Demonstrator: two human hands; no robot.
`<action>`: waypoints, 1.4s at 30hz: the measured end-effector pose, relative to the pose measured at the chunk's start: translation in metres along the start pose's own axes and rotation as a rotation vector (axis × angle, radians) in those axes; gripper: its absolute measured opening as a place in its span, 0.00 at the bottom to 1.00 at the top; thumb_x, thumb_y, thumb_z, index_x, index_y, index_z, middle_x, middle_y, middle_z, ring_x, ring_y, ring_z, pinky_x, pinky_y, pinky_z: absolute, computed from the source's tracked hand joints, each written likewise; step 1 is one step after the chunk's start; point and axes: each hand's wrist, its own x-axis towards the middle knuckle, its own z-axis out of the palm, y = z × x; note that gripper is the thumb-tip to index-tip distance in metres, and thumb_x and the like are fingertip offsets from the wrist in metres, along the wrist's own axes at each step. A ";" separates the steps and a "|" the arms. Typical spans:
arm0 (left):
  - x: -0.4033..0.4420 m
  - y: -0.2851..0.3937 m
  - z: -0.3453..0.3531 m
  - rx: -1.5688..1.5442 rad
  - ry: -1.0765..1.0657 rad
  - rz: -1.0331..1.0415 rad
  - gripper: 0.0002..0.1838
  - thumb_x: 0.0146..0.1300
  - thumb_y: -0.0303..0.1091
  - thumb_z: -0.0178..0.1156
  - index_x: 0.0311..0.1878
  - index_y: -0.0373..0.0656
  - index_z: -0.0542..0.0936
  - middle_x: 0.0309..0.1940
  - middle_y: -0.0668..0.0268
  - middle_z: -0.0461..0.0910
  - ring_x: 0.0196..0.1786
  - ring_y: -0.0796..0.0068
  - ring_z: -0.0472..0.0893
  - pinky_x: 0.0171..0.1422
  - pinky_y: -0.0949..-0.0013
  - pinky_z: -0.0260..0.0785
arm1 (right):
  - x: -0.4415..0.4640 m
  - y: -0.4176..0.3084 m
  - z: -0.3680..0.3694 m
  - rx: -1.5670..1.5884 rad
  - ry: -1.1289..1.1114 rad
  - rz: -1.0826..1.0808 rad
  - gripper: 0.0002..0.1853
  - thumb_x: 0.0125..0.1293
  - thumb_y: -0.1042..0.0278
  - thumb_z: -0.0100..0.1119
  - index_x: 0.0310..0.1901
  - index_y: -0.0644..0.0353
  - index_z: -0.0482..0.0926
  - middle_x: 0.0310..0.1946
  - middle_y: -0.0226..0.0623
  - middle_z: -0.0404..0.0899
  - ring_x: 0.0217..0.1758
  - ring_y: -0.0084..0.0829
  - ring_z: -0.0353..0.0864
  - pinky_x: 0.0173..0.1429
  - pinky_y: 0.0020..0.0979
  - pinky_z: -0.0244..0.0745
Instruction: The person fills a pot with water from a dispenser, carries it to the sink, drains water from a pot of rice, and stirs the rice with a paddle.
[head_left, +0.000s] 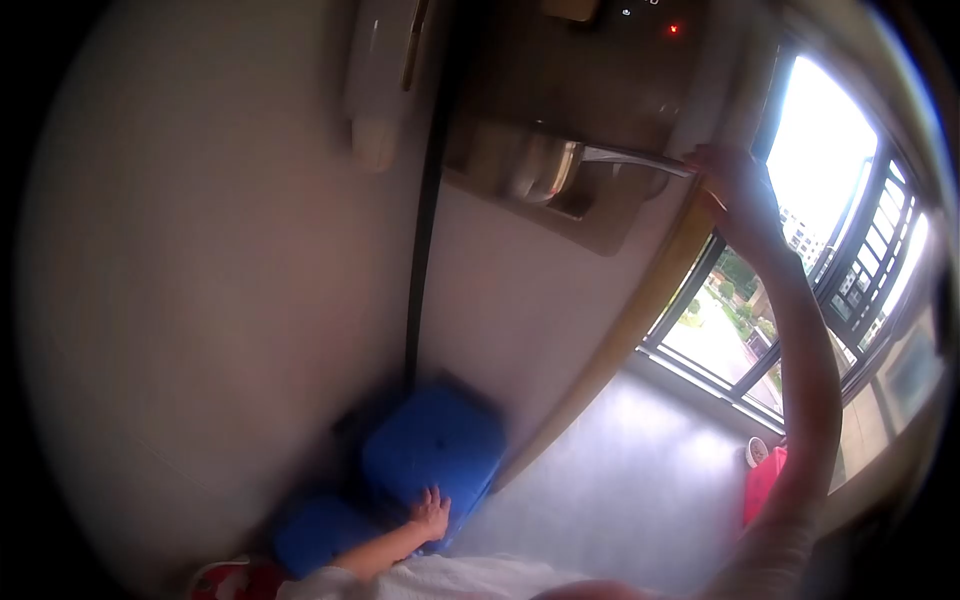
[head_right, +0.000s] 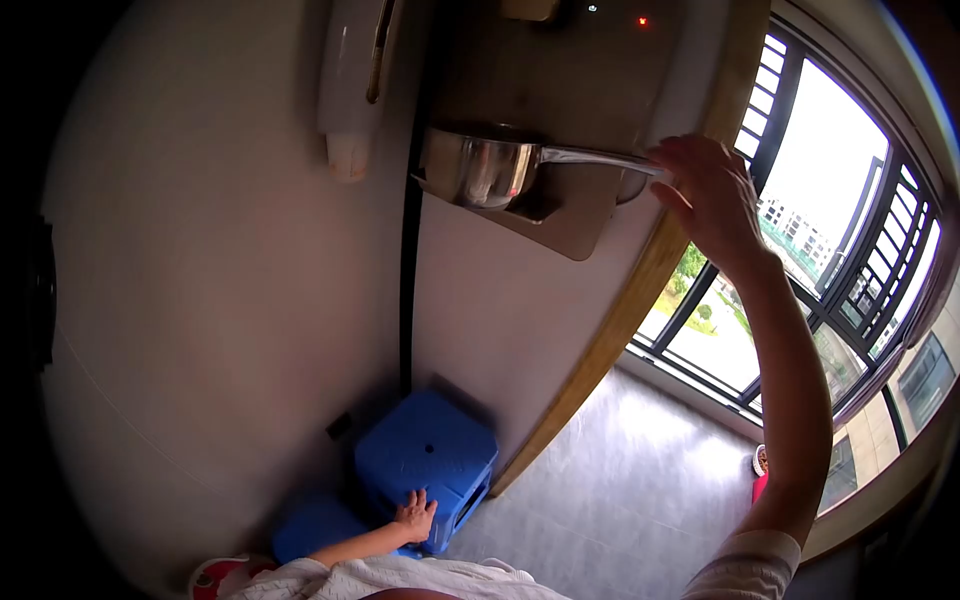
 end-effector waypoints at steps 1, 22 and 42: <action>-0.004 -0.002 0.001 -0.015 0.006 0.000 0.34 0.57 0.34 0.56 0.68 0.45 0.59 0.72 0.47 0.44 0.73 0.44 0.47 0.69 0.42 0.53 | 0.006 -0.002 0.005 0.025 -0.008 -0.007 0.18 0.58 0.63 0.63 0.51 0.51 0.78 0.54 0.32 0.77 0.58 0.35 0.72 0.61 0.40 0.65; -0.080 -0.023 -0.003 -0.073 -0.137 -0.076 0.33 0.55 0.34 0.56 0.67 0.48 0.62 0.72 0.49 0.45 0.73 0.45 0.47 0.68 0.43 0.55 | 0.046 -0.036 -0.006 0.224 -0.193 0.046 0.14 0.67 0.55 0.51 0.48 0.48 0.78 0.38 0.36 0.82 0.38 0.38 0.82 0.45 0.39 0.76; -0.009 0.002 0.001 -0.054 -0.207 -0.083 0.36 0.52 0.32 0.56 0.68 0.50 0.61 0.71 0.48 0.44 0.73 0.42 0.47 0.69 0.47 0.56 | 0.007 0.002 0.059 0.233 -0.143 0.034 0.14 0.66 0.53 0.51 0.49 0.46 0.79 0.31 0.34 0.81 0.32 0.38 0.81 0.39 0.40 0.76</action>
